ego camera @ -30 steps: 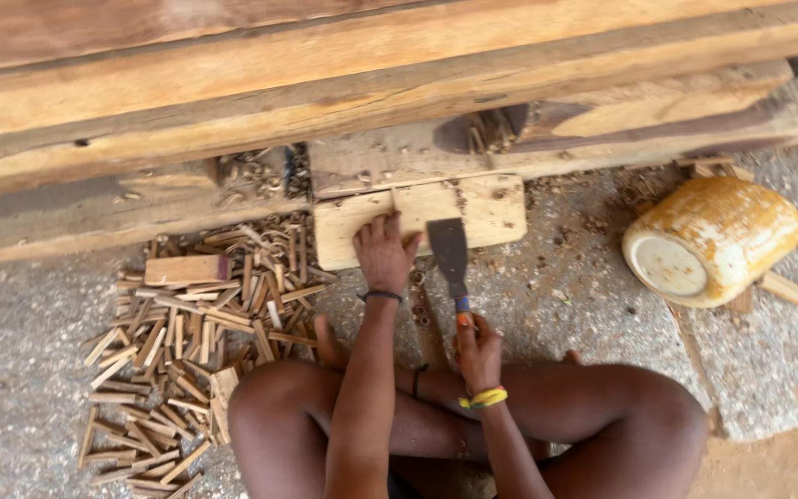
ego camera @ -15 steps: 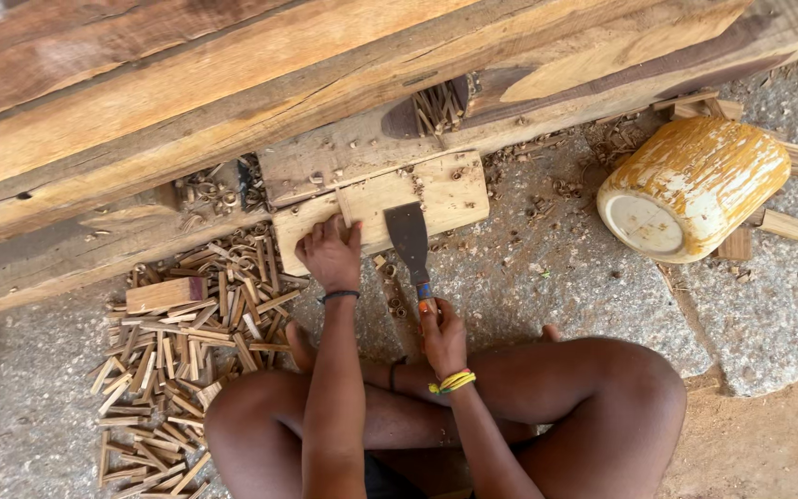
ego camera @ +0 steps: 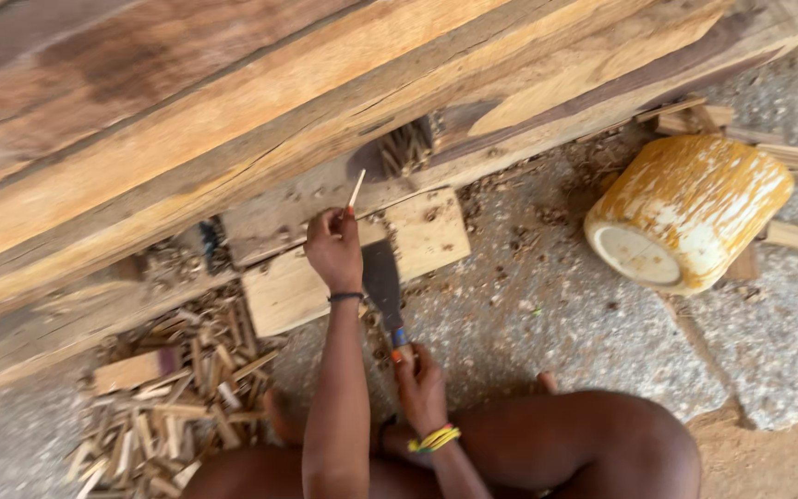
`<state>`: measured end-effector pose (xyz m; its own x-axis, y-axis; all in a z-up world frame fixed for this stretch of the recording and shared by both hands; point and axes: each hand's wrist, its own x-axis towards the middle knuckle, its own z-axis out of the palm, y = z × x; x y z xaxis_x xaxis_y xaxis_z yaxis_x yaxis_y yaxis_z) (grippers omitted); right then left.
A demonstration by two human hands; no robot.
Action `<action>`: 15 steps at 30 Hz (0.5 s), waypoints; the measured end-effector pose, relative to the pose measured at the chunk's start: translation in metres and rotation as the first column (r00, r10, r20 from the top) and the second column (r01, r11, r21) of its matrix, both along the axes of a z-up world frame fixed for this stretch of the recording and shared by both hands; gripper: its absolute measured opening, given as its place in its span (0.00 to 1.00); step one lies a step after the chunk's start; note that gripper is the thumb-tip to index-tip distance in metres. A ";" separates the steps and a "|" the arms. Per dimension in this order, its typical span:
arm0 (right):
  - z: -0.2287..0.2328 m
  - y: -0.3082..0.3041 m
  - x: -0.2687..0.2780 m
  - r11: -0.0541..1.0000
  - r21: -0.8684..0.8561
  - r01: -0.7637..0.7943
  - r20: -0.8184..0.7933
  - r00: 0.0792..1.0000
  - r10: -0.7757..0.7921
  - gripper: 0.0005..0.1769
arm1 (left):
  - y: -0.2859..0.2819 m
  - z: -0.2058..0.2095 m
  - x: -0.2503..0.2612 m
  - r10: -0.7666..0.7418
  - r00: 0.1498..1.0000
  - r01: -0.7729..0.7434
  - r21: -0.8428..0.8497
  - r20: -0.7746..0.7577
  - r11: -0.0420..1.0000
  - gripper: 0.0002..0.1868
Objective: The person sits on the floor and uses a chisel to carve small wooden pieces on a wooden block. They repeatedly pick up pieces, position them, and strike the chisel to shape the wood, creating a pile of carved pieces.
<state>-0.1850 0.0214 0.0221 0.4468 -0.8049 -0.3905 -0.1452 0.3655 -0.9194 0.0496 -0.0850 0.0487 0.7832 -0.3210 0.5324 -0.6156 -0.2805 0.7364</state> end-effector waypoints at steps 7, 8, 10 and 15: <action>0.005 -0.001 0.011 0.995 0.100 -0.025 -0.068 0.997 0.032 0.17 | -0.096 -0.002 0.012 -0.095 0.990 0.084 0.111 0.101 0.990 0.06; 0.004 -0.001 0.011 0.993 0.111 -0.041 -0.088 0.995 0.051 0.17 | -0.099 -0.004 0.009 -0.124 0.989 0.110 0.156 0.084 0.982 0.06; 0.002 0.000 0.014 0.998 0.050 -0.040 -0.078 0.996 0.043 0.16 | -0.100 -0.004 -0.001 -0.133 0.968 0.083 0.231 0.212 0.969 0.06; -0.006 0.003 0.010 0.999 0.030 -0.024 -0.078 0.997 0.026 0.13 | -0.036 0.024 -0.019 -0.320 0.947 0.314 0.110 0.036 0.943 0.13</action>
